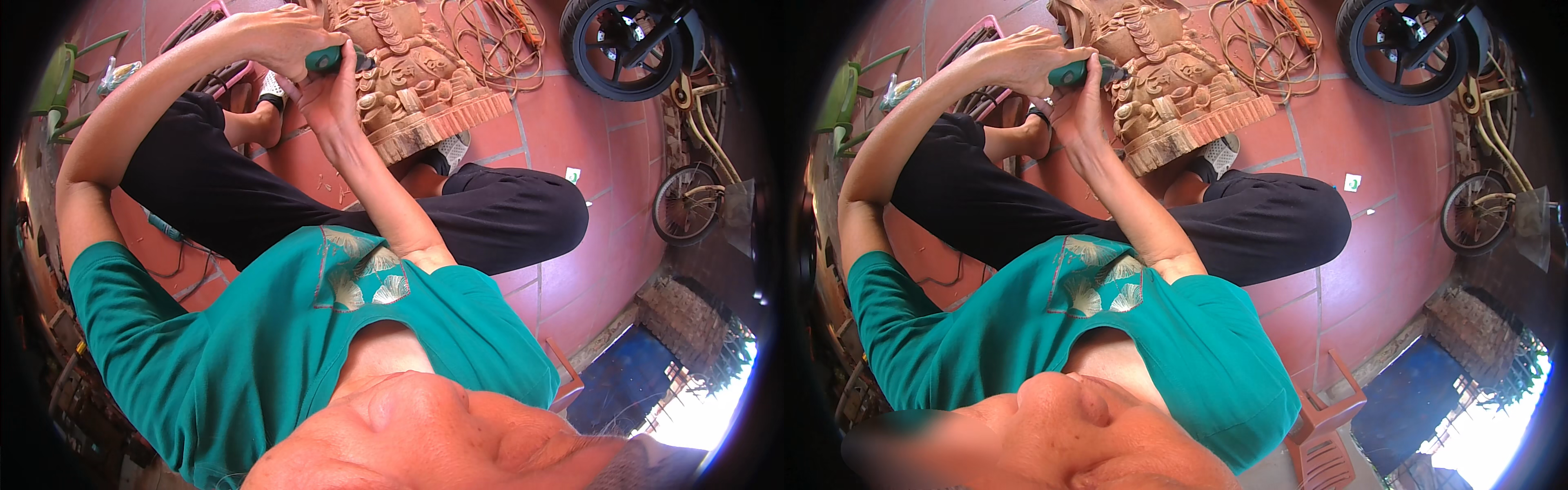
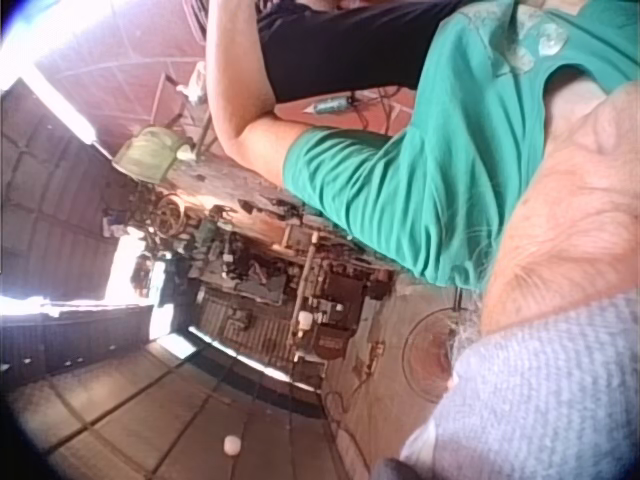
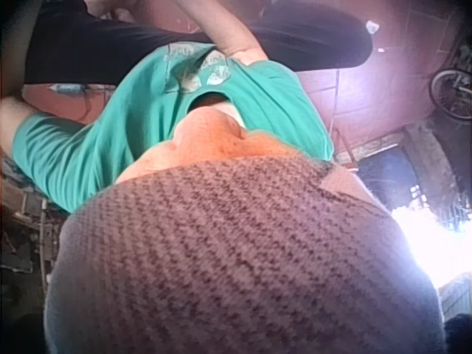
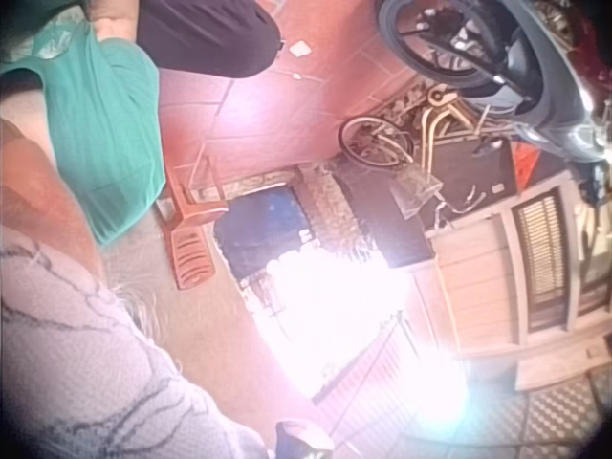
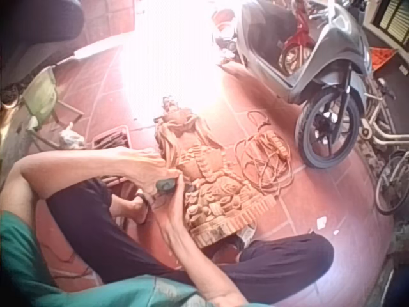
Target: The person uses a handheld rotary carving tool to shape and detail a large wooden relief carving. They hold the tool with both hands and move it along the surface of the wood, removing material to refine the design.
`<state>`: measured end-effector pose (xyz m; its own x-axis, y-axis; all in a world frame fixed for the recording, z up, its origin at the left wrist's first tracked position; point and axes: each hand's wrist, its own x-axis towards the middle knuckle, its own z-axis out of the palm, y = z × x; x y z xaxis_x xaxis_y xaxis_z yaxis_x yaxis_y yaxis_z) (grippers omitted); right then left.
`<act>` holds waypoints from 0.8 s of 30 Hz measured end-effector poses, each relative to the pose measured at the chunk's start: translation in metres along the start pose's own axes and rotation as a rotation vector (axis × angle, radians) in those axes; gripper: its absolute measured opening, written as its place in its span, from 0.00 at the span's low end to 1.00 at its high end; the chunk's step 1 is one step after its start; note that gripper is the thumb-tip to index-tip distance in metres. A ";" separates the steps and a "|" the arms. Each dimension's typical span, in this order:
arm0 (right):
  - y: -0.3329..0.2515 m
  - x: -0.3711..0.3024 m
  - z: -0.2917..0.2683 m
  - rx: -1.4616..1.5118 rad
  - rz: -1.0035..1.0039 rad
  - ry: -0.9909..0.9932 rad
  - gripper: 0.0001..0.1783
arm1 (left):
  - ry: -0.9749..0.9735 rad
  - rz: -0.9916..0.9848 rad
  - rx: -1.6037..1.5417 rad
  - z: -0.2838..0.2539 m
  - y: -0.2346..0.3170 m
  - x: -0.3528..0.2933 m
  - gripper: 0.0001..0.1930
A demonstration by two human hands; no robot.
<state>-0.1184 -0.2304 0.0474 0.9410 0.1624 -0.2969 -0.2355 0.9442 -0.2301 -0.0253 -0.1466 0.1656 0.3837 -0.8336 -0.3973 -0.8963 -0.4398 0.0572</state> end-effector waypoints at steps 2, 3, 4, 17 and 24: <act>0.000 -0.001 0.002 0.001 0.001 0.004 0.38 | 0.009 0.008 -0.004 0.002 -0.001 0.000 0.47; 0.000 -0.002 0.002 -0.001 -0.002 0.009 0.38 | 0.010 0.012 -0.007 0.000 0.000 0.000 0.47; 0.000 -0.002 0.003 -0.002 -0.004 0.014 0.38 | 0.011 0.015 -0.010 -0.002 0.002 0.000 0.46; 0.001 -0.005 0.005 0.021 0.003 0.039 0.37 | -0.043 -0.012 -0.029 -0.017 0.012 -0.004 0.46; 0.004 -0.004 0.005 0.031 0.009 0.037 0.36 | -0.063 -0.022 -0.028 -0.013 0.005 -0.003 0.47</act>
<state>-0.1220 -0.2262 0.0523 0.9291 0.1609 -0.3329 -0.2359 0.9512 -0.1987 -0.0283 -0.1511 0.1787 0.3874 -0.8015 -0.4556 -0.8810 -0.4674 0.0732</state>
